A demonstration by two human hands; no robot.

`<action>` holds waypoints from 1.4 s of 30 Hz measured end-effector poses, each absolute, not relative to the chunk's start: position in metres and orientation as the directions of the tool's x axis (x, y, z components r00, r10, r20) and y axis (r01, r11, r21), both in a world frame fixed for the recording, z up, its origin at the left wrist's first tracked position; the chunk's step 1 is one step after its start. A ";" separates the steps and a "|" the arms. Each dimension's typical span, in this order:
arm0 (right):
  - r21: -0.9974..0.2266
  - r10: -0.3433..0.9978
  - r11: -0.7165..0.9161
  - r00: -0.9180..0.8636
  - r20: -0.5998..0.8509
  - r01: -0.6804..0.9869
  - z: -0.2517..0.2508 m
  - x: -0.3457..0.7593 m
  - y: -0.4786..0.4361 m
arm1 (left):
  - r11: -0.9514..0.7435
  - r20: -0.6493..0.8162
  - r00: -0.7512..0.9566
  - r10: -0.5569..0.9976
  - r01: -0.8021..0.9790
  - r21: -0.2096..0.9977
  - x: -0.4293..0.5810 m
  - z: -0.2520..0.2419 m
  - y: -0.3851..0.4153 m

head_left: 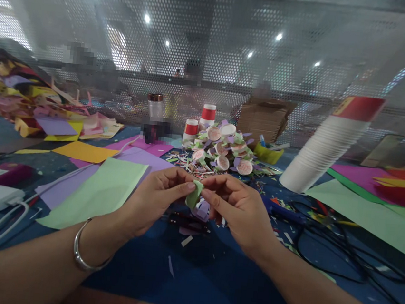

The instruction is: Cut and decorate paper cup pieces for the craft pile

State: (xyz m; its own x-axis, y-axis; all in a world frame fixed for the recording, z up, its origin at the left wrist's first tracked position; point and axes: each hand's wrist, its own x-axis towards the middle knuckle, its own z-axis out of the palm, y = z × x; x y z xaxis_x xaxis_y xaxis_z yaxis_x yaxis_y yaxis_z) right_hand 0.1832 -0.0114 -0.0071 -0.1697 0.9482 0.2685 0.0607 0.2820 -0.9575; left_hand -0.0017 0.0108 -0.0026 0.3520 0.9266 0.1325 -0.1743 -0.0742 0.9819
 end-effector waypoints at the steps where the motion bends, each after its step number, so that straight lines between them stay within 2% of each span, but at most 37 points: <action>1: -0.959 0.949 0.278 -0.168 0.266 0.058 -0.007 0.183 -0.011 | -0.071 0.130 0.360 0.924 -0.174 0.982 -0.002 -0.003 0.011; 12: -0.963 0.952 0.264 -0.173 0.252 0.051 -0.007 0.183 -0.011 | -0.109 0.129 0.357 0.925 -0.074 0.991 -0.003 0.000 0.011; 16: -0.959 0.950 0.274 -0.177 0.258 0.075 -0.008 0.184 -0.010 | -0.219 0.200 0.328 0.923 0.022 0.975 -0.003 0.000 0.011; 21: -0.957 0.952 0.274 -0.170 0.256 0.097 -0.006 0.183 -0.009 | -0.462 0.366 0.323 0.873 0.308 0.831 -0.006 0.002 0.007; 25: -0.953 0.954 0.266 -0.181 0.239 0.142 -0.003 0.183 -0.011 | -0.549 0.430 0.347 0.833 0.436 0.713 -0.006 0.004 0.002; 29: -0.953 0.955 0.261 -0.183 0.232 0.156 -0.003 0.183 -0.011 | -0.601 0.483 0.360 0.798 0.423 0.678 -0.004 0.004 -0.001; 33: -0.952 0.952 0.265 -0.201 0.232 0.157 -0.004 0.184 -0.011 | -0.611 0.504 0.350 0.790 0.381 0.693 -0.004 0.004 -0.003; 37: -0.952 0.948 0.266 -0.219 0.230 0.150 -0.004 0.185 -0.011 | -0.560 0.453 0.353 0.819 0.314 0.767 -0.005 0.001 -0.002; 42: -0.957 0.954 0.247 -0.212 0.213 0.149 -0.003 0.186 -0.010 | -0.469 0.352 0.457 0.817 0.171 0.866 -0.006 -0.002 0.002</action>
State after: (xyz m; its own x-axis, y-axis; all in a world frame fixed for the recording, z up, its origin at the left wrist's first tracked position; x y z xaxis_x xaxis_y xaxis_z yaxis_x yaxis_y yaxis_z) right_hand 0.1859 -0.0095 -0.0032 -0.2115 0.9539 0.2128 0.1494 0.2468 -0.9575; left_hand -0.0059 0.0021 -0.0025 0.4571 0.8166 0.3524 0.1707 -0.4694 0.8663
